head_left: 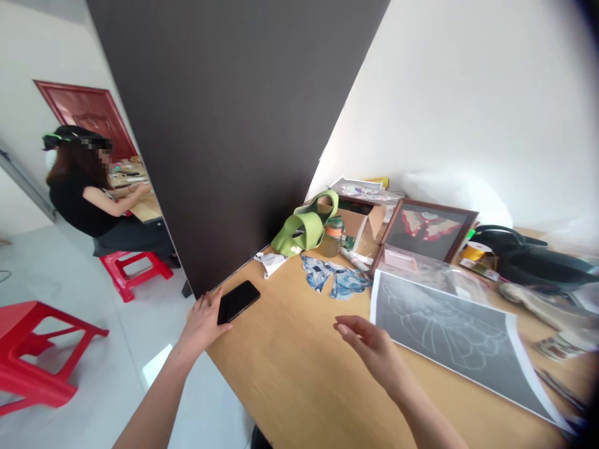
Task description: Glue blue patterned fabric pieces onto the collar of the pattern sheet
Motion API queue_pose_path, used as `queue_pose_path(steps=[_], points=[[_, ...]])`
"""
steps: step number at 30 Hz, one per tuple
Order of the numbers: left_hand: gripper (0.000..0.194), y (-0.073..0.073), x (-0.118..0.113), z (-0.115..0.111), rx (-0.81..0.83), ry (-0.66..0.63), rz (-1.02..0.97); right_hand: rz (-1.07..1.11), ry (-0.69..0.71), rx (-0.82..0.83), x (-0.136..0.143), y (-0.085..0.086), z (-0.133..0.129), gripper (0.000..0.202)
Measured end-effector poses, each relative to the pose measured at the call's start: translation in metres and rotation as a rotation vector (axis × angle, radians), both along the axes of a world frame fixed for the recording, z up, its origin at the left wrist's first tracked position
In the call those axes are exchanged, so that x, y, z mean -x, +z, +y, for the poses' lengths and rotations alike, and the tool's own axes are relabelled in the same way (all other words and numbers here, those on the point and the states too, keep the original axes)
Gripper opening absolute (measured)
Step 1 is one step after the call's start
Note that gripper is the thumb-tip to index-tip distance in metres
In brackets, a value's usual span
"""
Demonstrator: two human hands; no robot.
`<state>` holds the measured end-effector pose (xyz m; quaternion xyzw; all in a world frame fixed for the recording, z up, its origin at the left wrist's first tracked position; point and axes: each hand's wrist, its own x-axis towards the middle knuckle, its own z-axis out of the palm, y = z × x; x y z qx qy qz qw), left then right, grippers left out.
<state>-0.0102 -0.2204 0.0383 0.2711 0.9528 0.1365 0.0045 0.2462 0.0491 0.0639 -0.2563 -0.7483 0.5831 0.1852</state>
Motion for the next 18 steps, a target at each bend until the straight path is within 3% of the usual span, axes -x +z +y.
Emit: queue_pose_path(steps=[3,6,9,12,15,18], points=[[0.080,0.007,-0.001,-0.004,0.040,-0.057,-0.064,0.037,0.083,0.045,0.011,-0.008,-0.018,0.050],[0.084,0.018,-0.009,-0.001,-0.011,0.023,-0.102,0.079,0.132,0.134,0.023,-0.022,-0.037,0.049],[0.088,0.025,-0.021,0.003,-0.214,0.134,-0.262,0.143,0.163,0.372,0.036,-0.040,-0.054,0.055],[0.090,0.029,-0.041,0.011,-0.500,0.169,-0.566,0.184,0.137,0.603,0.047,-0.051,-0.070,0.071],[0.080,0.030,-0.069,0.025,-0.630,0.117,-0.761,0.222,0.092,0.769,0.055,-0.049,-0.081,0.091],[0.072,0.026,-0.093,0.042,-0.709,0.048,-0.848,0.332,0.046,0.825,0.060,-0.042,-0.084,0.098]])
